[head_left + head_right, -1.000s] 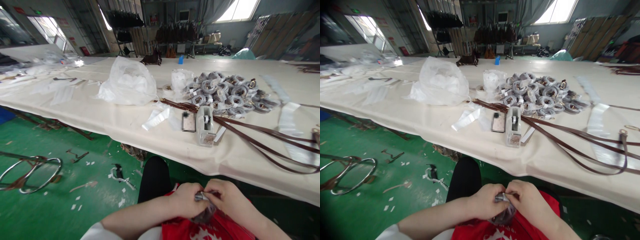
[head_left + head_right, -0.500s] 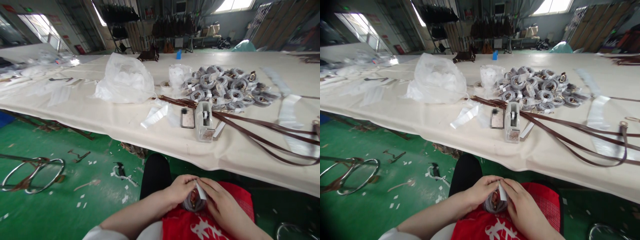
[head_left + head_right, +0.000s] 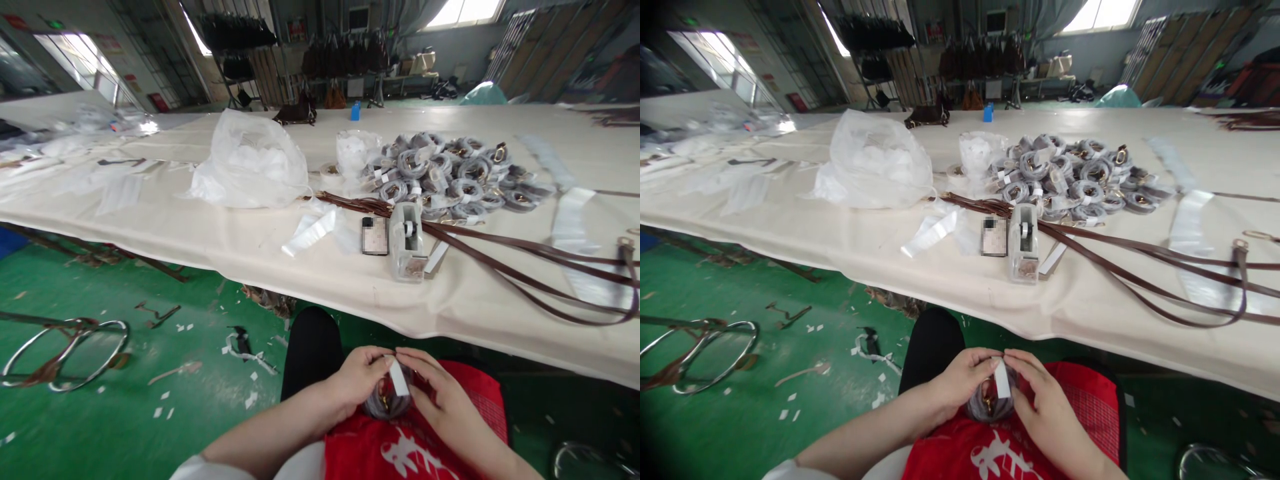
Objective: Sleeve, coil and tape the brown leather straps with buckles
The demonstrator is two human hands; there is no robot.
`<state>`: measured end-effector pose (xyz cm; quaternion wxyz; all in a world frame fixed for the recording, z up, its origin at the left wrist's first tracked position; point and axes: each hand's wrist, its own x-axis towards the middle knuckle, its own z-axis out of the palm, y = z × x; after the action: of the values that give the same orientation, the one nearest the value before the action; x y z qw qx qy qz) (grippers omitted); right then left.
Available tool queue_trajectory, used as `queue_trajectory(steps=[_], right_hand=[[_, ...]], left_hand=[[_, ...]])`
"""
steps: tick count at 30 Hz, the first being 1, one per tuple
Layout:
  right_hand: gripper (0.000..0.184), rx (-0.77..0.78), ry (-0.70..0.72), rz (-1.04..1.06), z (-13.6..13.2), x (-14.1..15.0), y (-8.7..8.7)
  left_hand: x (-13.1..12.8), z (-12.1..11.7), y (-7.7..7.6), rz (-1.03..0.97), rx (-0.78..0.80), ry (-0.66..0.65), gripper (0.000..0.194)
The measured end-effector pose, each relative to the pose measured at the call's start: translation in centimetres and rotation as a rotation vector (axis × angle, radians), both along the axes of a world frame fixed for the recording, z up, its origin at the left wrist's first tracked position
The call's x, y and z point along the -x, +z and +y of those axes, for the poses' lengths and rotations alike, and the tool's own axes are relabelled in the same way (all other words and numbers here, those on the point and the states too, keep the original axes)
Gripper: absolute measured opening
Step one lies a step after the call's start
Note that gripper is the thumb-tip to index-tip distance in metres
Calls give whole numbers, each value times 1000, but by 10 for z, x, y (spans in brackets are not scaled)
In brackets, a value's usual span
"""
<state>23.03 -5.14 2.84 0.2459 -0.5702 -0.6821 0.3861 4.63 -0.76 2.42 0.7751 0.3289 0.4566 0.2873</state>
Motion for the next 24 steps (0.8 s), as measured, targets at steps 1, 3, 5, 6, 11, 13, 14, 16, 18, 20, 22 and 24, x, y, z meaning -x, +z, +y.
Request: queue_trajectory(steps=[1,3,5,6,11,13,14,16,18,20,22,24], right_hand=[[43,22,-32,40,0,0,0],[42,41,-66,86,-1,0,-1],[46,20,-68,99,-5,2,-5],[48,-9,-67,93,-7,3,-7],[64,-269,-54,-18,-5,13,-19],[67,-371,-51,-67,5,16,-20],[68,-415,-40,-88,12,17,-19],[68,-490,14,-106,29,17,-16],[62,-525,98,-105,52,11,-8],[53,-533,82,-107,79,0,6],[43,-544,-92,-105,112,-17,24],[38,-543,-332,-89,148,-34,41]], left_hand=[[0,-1,-1,13,-8,7,54],[1,-1,-2,25,-35,2,54],[1,0,-2,16,-73,-20,53],[1,1,0,12,-95,-30,53],[-4,14,14,-30,-110,24,53],[-6,22,23,-95,-108,62,54],[-6,27,26,-122,-122,74,55],[-4,36,31,-141,-165,85,58],[1,45,30,-117,-206,61,62],[7,54,23,-61,-234,18,66],[12,61,11,1,-235,16,71],[15,65,-2,28,-211,74,75]])
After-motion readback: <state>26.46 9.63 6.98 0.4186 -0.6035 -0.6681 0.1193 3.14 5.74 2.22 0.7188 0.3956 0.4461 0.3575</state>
